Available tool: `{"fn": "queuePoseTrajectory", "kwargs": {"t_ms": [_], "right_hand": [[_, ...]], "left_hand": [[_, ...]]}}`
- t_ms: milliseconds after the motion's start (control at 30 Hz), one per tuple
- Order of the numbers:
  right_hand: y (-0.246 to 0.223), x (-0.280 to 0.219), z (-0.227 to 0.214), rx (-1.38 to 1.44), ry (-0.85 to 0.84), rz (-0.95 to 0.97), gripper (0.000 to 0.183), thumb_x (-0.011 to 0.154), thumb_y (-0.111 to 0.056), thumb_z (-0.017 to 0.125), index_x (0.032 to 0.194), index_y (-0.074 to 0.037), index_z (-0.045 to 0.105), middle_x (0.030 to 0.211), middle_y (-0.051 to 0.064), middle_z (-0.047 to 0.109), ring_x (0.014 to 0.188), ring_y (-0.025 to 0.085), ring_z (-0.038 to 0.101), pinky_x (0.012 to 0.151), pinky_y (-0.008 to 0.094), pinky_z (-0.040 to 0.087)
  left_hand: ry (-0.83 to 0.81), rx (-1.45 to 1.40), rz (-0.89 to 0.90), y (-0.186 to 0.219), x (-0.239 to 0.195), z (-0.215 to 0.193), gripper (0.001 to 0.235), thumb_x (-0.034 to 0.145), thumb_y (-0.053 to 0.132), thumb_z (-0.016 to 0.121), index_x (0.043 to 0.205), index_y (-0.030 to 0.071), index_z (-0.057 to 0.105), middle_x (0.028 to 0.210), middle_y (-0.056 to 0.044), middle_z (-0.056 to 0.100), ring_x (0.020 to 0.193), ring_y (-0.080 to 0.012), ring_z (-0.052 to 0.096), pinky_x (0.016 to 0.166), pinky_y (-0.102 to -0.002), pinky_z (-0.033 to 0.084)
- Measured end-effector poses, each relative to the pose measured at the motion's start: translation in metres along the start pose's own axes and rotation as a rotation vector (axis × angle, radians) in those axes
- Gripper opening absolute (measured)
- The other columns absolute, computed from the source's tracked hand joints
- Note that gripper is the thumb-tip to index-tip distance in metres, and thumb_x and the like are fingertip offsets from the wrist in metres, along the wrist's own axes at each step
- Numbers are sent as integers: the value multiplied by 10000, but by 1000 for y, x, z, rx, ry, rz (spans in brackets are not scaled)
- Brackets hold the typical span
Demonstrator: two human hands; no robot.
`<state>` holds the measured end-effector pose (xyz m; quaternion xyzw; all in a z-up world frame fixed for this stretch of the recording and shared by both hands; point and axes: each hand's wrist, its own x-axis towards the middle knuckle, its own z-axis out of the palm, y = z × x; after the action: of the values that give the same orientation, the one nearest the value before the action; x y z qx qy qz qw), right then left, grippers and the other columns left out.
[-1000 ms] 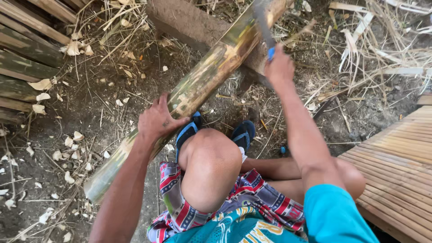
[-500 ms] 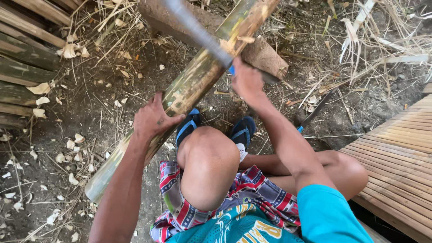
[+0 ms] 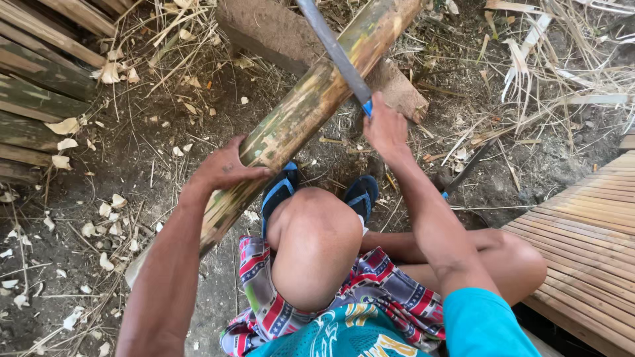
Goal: The person sits on the ground and uses a machete to shave the outer layer off a bamboo pole. They repeatedly strike the bamboo to remove the green skin, gradually exposing the lighter wood underneath.
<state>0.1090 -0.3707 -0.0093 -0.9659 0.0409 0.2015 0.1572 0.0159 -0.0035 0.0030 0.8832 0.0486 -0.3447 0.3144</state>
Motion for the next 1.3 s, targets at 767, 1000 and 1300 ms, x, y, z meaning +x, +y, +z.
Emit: {"fn": "queuePoseTrajectory", "kwargs": {"t_ms": [767, 1000, 1300], "right_hand": [[-7, -11, 10, -377, 42, -493, 326, 1050, -248, 296, 1091, -14, 519, 816, 169, 675, 682, 357, 688, 556, 534, 550], [8, 17, -66, -34, 76, 101, 404, 890, -227, 675, 1152, -18, 448, 785, 164, 607, 644, 295, 669, 499, 396, 586], [-11, -13, -17, -210, -17, -415, 216, 932, -146, 516, 1128, -57, 503, 780, 134, 651, 599, 314, 665, 471, 497, 532]], "left_hand": [[242, 285, -37, 48, -44, 19, 1201, 654, 713, 792, 1513, 17, 325, 1350, -262, 575, 1112, -434, 664, 886, -518, 581], [226, 308, -88, 61, -49, 21, 1221, 662, 701, 803, 1543, 38, 279, 1354, -242, 562, 1112, -431, 656, 955, -551, 533], [318, 336, -49, 58, -49, 43, 1191, 668, 682, 811, 1521, 15, 317, 1339, -247, 571, 1203, -421, 600, 1020, -537, 489]]}}
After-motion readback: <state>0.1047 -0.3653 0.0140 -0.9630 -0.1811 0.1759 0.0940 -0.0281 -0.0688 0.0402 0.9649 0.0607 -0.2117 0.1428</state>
